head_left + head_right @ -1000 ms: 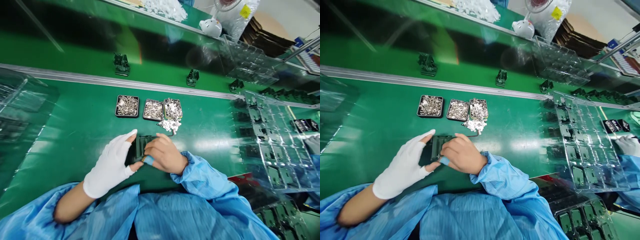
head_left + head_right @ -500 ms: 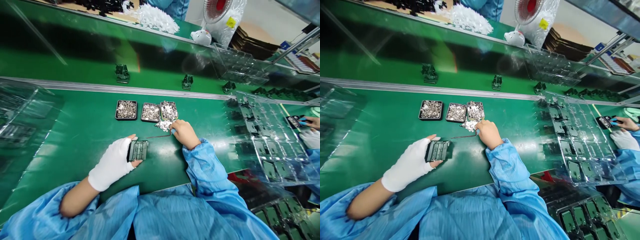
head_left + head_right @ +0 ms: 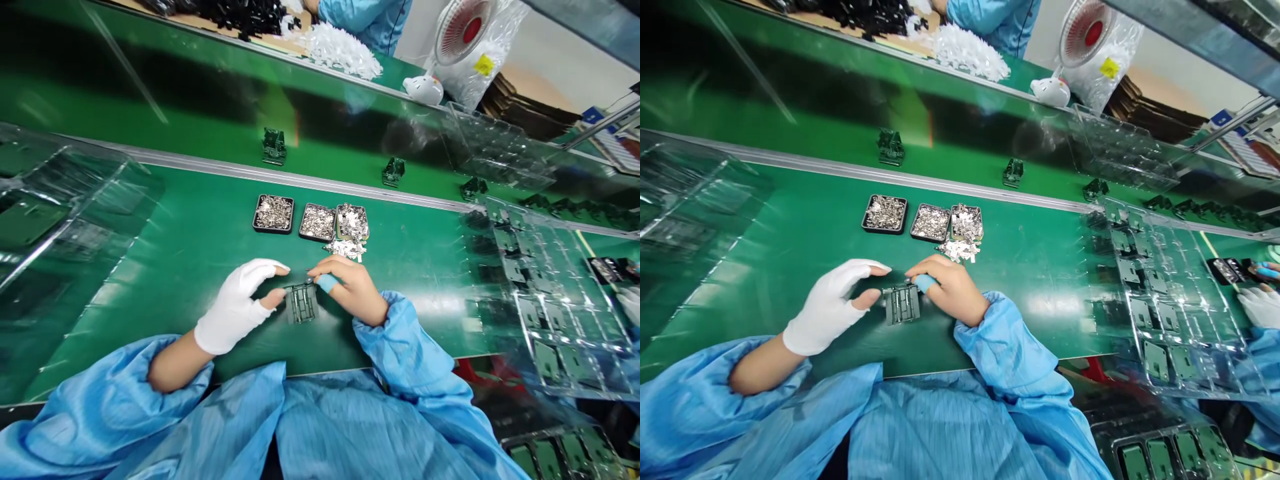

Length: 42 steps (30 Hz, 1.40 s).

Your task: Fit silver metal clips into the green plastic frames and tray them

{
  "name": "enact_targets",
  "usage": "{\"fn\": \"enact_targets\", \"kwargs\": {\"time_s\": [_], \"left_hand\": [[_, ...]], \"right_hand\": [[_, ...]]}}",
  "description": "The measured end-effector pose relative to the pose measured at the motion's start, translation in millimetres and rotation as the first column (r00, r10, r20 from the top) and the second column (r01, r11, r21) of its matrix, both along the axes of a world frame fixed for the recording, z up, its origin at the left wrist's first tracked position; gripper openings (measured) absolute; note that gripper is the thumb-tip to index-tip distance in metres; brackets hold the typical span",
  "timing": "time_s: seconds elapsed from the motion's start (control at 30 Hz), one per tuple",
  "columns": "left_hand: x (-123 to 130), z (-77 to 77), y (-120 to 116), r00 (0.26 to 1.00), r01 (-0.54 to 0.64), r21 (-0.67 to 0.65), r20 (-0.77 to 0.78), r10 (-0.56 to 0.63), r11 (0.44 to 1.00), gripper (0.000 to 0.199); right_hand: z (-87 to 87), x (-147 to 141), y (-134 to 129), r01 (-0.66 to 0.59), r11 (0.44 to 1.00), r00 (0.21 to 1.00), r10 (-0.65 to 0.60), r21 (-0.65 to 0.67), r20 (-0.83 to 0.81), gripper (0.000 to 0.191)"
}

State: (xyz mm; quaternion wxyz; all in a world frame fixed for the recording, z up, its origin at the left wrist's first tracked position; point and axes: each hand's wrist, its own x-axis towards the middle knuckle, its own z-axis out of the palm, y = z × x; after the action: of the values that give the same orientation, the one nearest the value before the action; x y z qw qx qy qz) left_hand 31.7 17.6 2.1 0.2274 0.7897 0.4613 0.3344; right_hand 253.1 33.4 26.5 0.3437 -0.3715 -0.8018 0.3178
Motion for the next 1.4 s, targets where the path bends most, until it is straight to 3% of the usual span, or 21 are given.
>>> {"fn": "enact_targets", "kwargs": {"time_s": [0.17,0.27,0.33,0.5,0.6,0.7,1.4], "left_hand": [[4,7.0,4,0.994,0.074,0.167,-0.098,-0.058,0.983,0.034],[6,6.4,2,0.984,0.042,0.298,-0.178,0.012,0.954,0.031],[6,5.6,0,0.979,0.025,0.311,-0.201,0.04,0.95,0.027],[7,2.9,-3,0.999,0.035,0.063,-0.013,-0.034,0.997,0.027],[11,0.9,-2,0.992,0.109,-0.127,0.081,-0.099,0.986,0.027],[13,0.3,-1,0.991,0.11,-0.248,0.101,-0.087,0.962,0.027],[13,-0.9,2,0.983,0.124,-0.327,0.168,-0.072,0.937,0.025]], "right_hand": [[-4.1,-19,-14,-0.061,0.993,0.998,0.059,0.102,0.021,0.021],[-5.5,-22,-17,-0.036,0.992,0.994,0.024,0.118,0.106,0.021],[-4.9,-22,-18,0.006,0.994,0.989,-0.022,0.111,0.143,0.017],[-6.2,-17,-17,0.127,0.991,0.983,-0.132,0.045,0.129,0.008],[-10.0,-17,-17,0.119,0.992,0.983,-0.123,0.035,0.136,0.009],[-12.7,-19,-18,0.113,0.993,0.977,-0.117,0.033,0.178,0.011],[-18.9,-23,-22,0.12,0.992,0.972,-0.125,0.038,0.199,0.012]]}}
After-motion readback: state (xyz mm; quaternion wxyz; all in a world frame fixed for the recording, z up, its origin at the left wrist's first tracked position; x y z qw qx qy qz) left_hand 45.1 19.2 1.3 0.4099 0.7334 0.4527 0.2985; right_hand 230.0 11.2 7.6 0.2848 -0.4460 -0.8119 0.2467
